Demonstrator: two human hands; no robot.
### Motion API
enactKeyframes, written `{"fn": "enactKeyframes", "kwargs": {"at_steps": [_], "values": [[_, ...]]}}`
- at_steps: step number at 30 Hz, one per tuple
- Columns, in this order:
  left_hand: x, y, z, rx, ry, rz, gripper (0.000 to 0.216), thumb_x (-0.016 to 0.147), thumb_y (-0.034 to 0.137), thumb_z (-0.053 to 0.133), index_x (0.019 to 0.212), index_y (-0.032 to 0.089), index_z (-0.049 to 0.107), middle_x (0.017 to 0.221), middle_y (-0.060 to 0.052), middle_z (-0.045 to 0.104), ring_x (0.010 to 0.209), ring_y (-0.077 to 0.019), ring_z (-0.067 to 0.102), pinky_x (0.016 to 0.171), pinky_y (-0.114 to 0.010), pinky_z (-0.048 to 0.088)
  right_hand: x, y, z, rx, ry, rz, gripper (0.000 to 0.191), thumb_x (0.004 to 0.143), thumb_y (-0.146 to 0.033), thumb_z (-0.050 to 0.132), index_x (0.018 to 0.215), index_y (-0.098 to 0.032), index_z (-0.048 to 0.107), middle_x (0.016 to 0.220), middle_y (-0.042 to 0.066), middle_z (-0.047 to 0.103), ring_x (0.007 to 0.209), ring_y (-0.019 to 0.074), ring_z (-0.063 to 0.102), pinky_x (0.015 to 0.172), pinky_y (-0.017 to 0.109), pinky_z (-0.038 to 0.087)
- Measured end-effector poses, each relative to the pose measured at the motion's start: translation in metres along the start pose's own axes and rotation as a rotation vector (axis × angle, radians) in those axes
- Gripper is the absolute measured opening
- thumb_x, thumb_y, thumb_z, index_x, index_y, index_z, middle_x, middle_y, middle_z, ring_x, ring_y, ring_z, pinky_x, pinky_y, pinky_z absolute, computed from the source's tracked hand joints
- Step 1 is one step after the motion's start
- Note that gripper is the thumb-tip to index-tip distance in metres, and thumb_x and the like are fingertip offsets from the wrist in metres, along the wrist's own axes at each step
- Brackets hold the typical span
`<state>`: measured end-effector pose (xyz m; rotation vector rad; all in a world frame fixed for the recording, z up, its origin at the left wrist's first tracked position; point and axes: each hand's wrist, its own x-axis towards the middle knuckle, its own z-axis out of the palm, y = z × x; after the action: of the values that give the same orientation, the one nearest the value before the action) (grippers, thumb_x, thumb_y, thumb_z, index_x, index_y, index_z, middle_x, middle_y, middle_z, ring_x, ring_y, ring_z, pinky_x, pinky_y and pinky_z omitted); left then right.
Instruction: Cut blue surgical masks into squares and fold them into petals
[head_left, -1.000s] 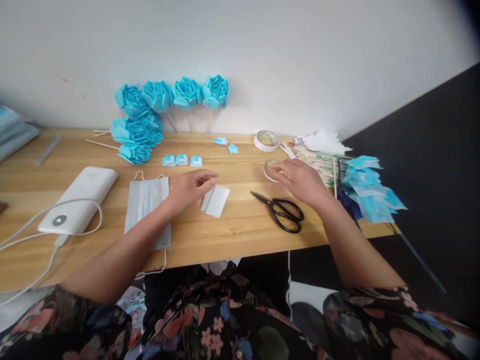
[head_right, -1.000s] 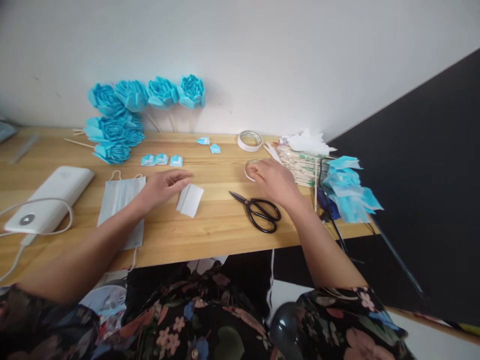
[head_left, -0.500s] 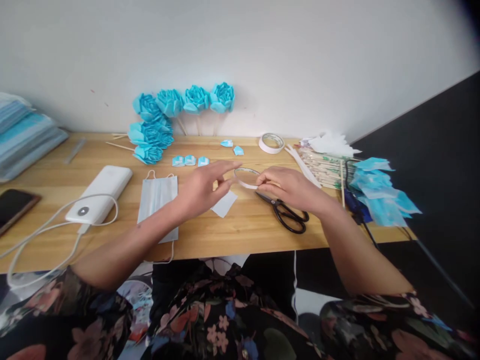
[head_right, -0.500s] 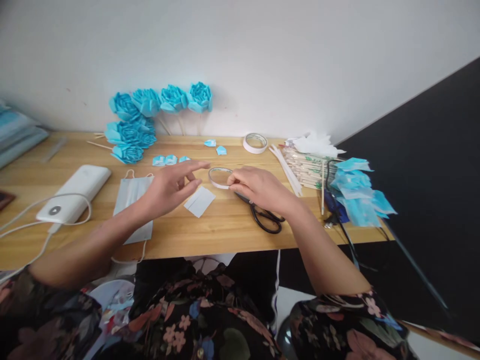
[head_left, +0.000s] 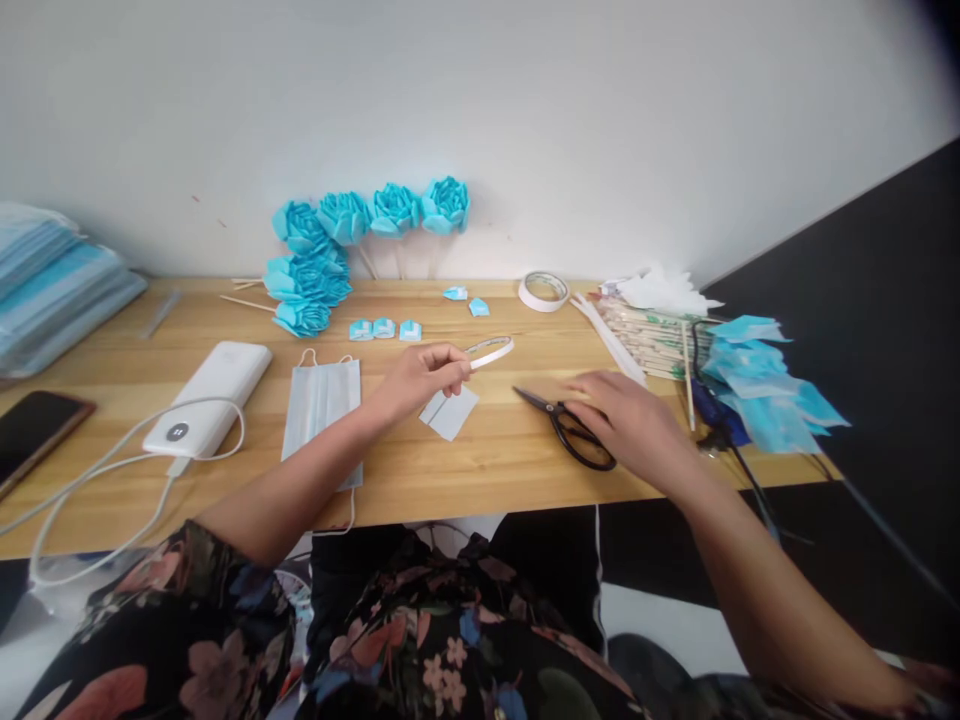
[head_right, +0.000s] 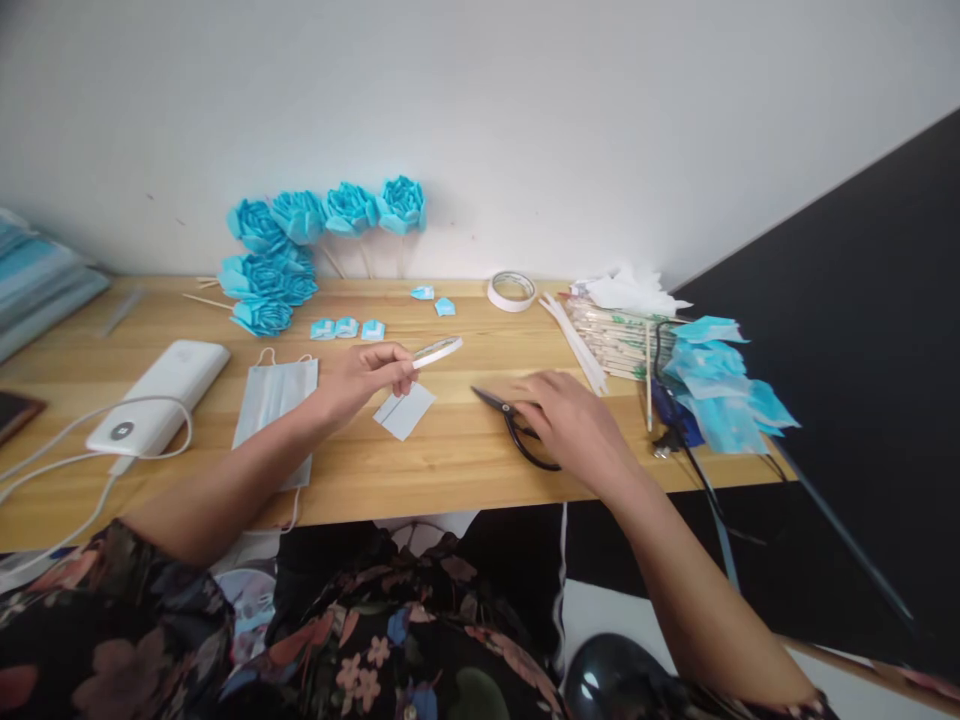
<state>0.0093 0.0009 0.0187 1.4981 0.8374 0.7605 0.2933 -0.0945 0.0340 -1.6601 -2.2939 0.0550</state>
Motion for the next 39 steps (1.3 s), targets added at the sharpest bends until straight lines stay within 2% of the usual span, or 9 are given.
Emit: {"fn": "enactKeyframes", "kwargs": {"at_steps": [3, 10, 15, 19, 24, 28, 31, 36, 39], "values": [[0.000, -0.005, -0.003, -0.097, -0.038, 0.022, 0.022, 0.085, 0.035, 0.067, 0.078, 0.014, 0.066, 0.067, -0.001, 0.064, 0.063, -0.0098, 0.056, 0.064, -0.025, 0.045, -0.024, 0.003, 0.015, -0.117, -0.101, 0.072, 0.033, 0.098, -0.030, 0.052, 0.124, -0.015, 0.065, 0.109, 0.015, 0.073, 0.099, 0.0318, 0.069, 0.084, 0.044, 0.055], [0.001, -0.010, -0.002, -0.362, -0.113, -0.016, 0.037, 0.083, 0.049, 0.074, 0.082, 0.012, 0.066, 0.080, -0.004, 0.067, 0.070, -0.0112, 0.063, 0.066, -0.026, 0.048, -0.032, -0.004, 0.030, -0.125, -0.080, 0.166, 0.036, 0.093, -0.027, 0.055, 0.125, -0.012, 0.064, 0.106, 0.017, 0.072, 0.099, 0.0333, 0.069, 0.083, 0.045, 0.055], [0.002, -0.013, -0.002, -0.442, -0.133, -0.039, 0.042, 0.081, 0.052, 0.076, 0.085, 0.011, 0.067, 0.082, -0.005, 0.068, 0.069, -0.0117, 0.064, 0.065, -0.026, 0.048, -0.021, -0.004, 0.018, 0.416, -0.057, 0.406, 0.042, 0.085, -0.033, 0.062, 0.124, -0.017, 0.060, 0.089, 0.008, 0.071, 0.078, 0.0236, 0.070, 0.069, 0.036, 0.056], [0.003, -0.014, -0.003, -0.458, -0.146, -0.052, 0.045, 0.080, 0.055, 0.076, 0.086, 0.011, 0.068, 0.082, -0.006, 0.068, 0.069, -0.0121, 0.064, 0.066, -0.026, 0.048, -0.016, -0.017, 0.007, 0.900, -0.049, 0.438, 0.054, 0.086, -0.040, 0.064, 0.135, -0.019, 0.054, 0.091, 0.007, 0.071, 0.079, 0.0198, 0.069, 0.073, 0.034, 0.057], [0.002, -0.016, -0.003, -0.455, -0.178, -0.040, 0.047, 0.081, 0.057, 0.075, 0.085, 0.011, 0.067, 0.083, -0.006, 0.068, 0.070, -0.0125, 0.064, 0.067, -0.027, 0.049, -0.014, -0.037, 0.017, 1.011, -0.067, 0.311, 0.043, 0.081, -0.036, 0.073, 0.120, -0.019, 0.069, 0.090, 0.006, 0.070, 0.081, 0.0175, 0.066, 0.077, 0.031, 0.054], [0.002, -0.018, -0.004, -0.453, -0.187, -0.017, 0.049, 0.081, 0.059, 0.074, 0.086, 0.011, 0.067, 0.086, -0.007, 0.069, 0.071, -0.0130, 0.065, 0.067, -0.027, 0.050, -0.015, -0.042, 0.023, 1.203, -0.113, 0.342, 0.045, 0.088, -0.043, 0.070, 0.126, -0.019, 0.067, 0.083, 0.005, 0.070, 0.069, 0.0135, 0.060, 0.070, 0.028, 0.051], [0.002, -0.017, -0.004, -0.448, -0.196, -0.005, 0.050, 0.081, 0.060, 0.073, 0.087, 0.011, 0.068, 0.086, -0.008, 0.069, 0.071, -0.0136, 0.065, 0.068, -0.028, 0.049, -0.017, -0.045, 0.022, 1.400, -0.227, 0.372, 0.052, 0.091, -0.052, 0.066, 0.129, -0.018, 0.065, 0.078, 0.002, 0.065, 0.060, 0.0103, 0.053, 0.067, 0.028, 0.050], [-0.001, -0.013, -0.003, -0.450, -0.194, -0.012, 0.051, 0.081, 0.061, 0.073, 0.087, 0.011, 0.068, 0.086, -0.007, 0.068, 0.071, -0.0134, 0.065, 0.070, -0.028, 0.049, -0.023, -0.058, 0.019, 1.611, -0.461, 0.303, 0.073, 0.076, -0.053, 0.083, 0.139, -0.026, 0.057, 0.082, -0.003, 0.055, 0.065, 0.0082, 0.049, 0.087, 0.036, 0.054], [-0.002, -0.011, -0.003, -0.443, -0.201, -0.001, 0.051, 0.081, 0.062, 0.072, 0.088, 0.011, 0.068, 0.087, -0.008, 0.068, 0.071, -0.0137, 0.064, 0.071, -0.029, 0.050, -0.024, -0.064, 0.018, 1.635, -0.477, 0.264, 0.083, 0.073, -0.066, 0.078, 0.142, -0.026, 0.054, 0.085, -0.002, 0.051, 0.069, 0.0096, 0.047, 0.086, 0.038, 0.055]]}}
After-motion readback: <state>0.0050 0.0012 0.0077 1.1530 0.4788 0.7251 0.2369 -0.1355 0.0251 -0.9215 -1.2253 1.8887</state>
